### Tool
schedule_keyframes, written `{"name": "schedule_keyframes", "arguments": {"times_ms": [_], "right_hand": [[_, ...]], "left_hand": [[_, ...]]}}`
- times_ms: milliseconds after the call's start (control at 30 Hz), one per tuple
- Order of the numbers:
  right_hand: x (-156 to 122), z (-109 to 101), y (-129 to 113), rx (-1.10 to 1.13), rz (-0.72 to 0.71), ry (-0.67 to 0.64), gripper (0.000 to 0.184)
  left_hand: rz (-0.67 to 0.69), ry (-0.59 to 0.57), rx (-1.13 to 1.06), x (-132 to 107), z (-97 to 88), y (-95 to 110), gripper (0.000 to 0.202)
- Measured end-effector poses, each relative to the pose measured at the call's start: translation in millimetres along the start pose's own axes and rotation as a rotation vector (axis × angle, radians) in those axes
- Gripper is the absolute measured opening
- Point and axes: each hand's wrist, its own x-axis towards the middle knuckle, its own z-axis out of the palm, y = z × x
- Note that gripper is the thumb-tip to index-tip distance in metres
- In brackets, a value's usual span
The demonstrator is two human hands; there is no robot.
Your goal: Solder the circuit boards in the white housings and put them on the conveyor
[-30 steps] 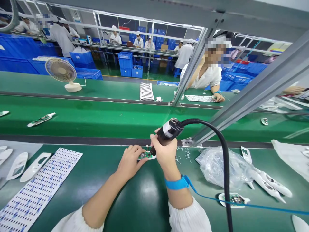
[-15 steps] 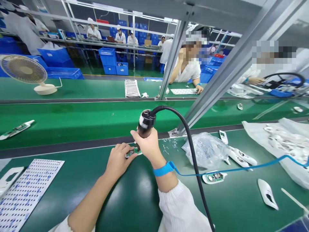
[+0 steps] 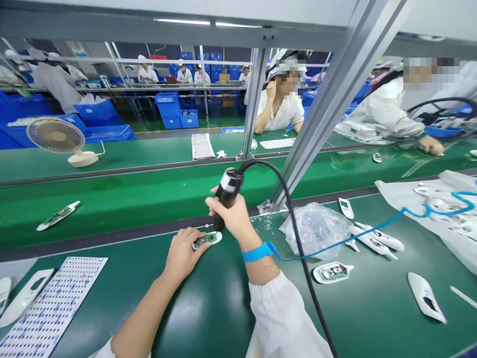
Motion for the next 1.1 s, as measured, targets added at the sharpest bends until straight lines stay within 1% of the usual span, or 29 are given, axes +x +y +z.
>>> {"name": "schedule_keyframes", "arguments": {"times_ms": [33,100,167,200,267,300,367,400,467,500,533,600,667,700,733,800,867,900,933,1000,1033,1100], "right_hand": [[3.0,-10.2,-5.9,0.017,-0.033,0.061,0.036],[8.0,-35.1,-17.4,0.002,-0.104,0.226,0.034],[11.3,-61.1,-24.8,-0.035,-0.133,0.354,0.034],[12.6,-72.5,-26.0,-0.045,-0.126,0.387,0.033],[14.5,-88.7,-23.5,-0.041,-0.079,0.391,0.032],[15.4,-93.3,-20.5,-0.034,-0.053,0.376,0.032],[17.4,-96.1,-13.4,-0.031,-0.019,0.351,0.032],[18.4,-95.4,-10.1,-0.036,-0.013,0.346,0.033],[20.0,-92.6,-4.9,-0.048,-0.012,0.343,0.035],[20.6,-91.4,-3.2,-0.054,-0.011,0.341,0.035],[21.0,-90.8,-2.0,-0.059,-0.009,0.338,0.035],[21.2,-91.7,-1.1,-0.067,-0.004,0.335,0.035],[20.7,-94.4,-1.9,-0.072,0.003,0.338,0.034],[20.3,-95.7,-2.8,-0.07,0.004,0.338,0.033],[19.9,-96.6,-4.0,-0.062,0.003,0.333,0.033],[18.9,-96.4,-6.6,-0.024,-0.007,0.302,0.031],[17.8,-93.3,-9.1,0.031,-0.028,0.258,0.029],[17.3,-91.2,-10.1,0.055,-0.036,0.238,0.028],[16.8,-89.0,-11.0,0.072,-0.039,0.219,0.027],[16.0,-85.5,-12.1,0.084,-0.034,0.188,0.026],[15.7,-84.5,-12.4,0.084,-0.03,0.175,0.026],[15.4,-84.0,-12.9,0.084,-0.029,0.165,0.026]], "left_hand": [[0.002,0.001,0.008,-0.6,0.3,-0.7,0.017],[0.001,0.007,0.037,3.8,-0.7,-2.9,0.018],[-0.001,0.015,0.084,20.6,-4.8,-7.4,0.02],[-0.007,0.018,0.114,34.5,-7.9,-10.9,0.021],[-0.033,0.023,0.178,71.1,-15.1,-20.5,0.025],[-0.058,0.022,0.206,91.6,-18.7,-26.4,0.026],[-0.123,0.009,0.24,130.1,-24.3,-38.8,0.028],[-0.153,0.001,0.246,145.6,-26.2,-44.4,0.029],[-0.194,-0.008,0.244,164.4,-27.1,-52.0,0.031],[-0.208,-0.002,0.246,167.0,-26.0,-52.9,0.032],[-0.219,0.022,0.243,164.9,-23.7,-51.3,0.033],[-0.208,0.119,0.175,148.7,-15.4,-40.2,0.034],[-0.12,0.218,0.012,121.4,-2.8,-18.8,0.031],[-0.05,0.239,-0.089,106.3,4.6,-5.1,0.028],[0.019,0.221,-0.169,91.7,12.2,9.6,0.025],[0.117,0.131,-0.252,68.6,27.2,39.3,0.02],[0.174,0.036,-0.261,57.0,40.0,63.9,0.016],[0.194,0.001,-0.25,55.3,45.2,72.8,0.02],[0.207,-0.023,-0.237,55.7,49.5,79.0,0.023],[0.217,-0.042,-0.214,59.3,55.5,84.2,0.018],[0.214,-0.042,-0.209,61.2,57.5,84.1,0.014],[0.197,-0.031,-0.206,63.3,59.6,81.6,0.014]]}}
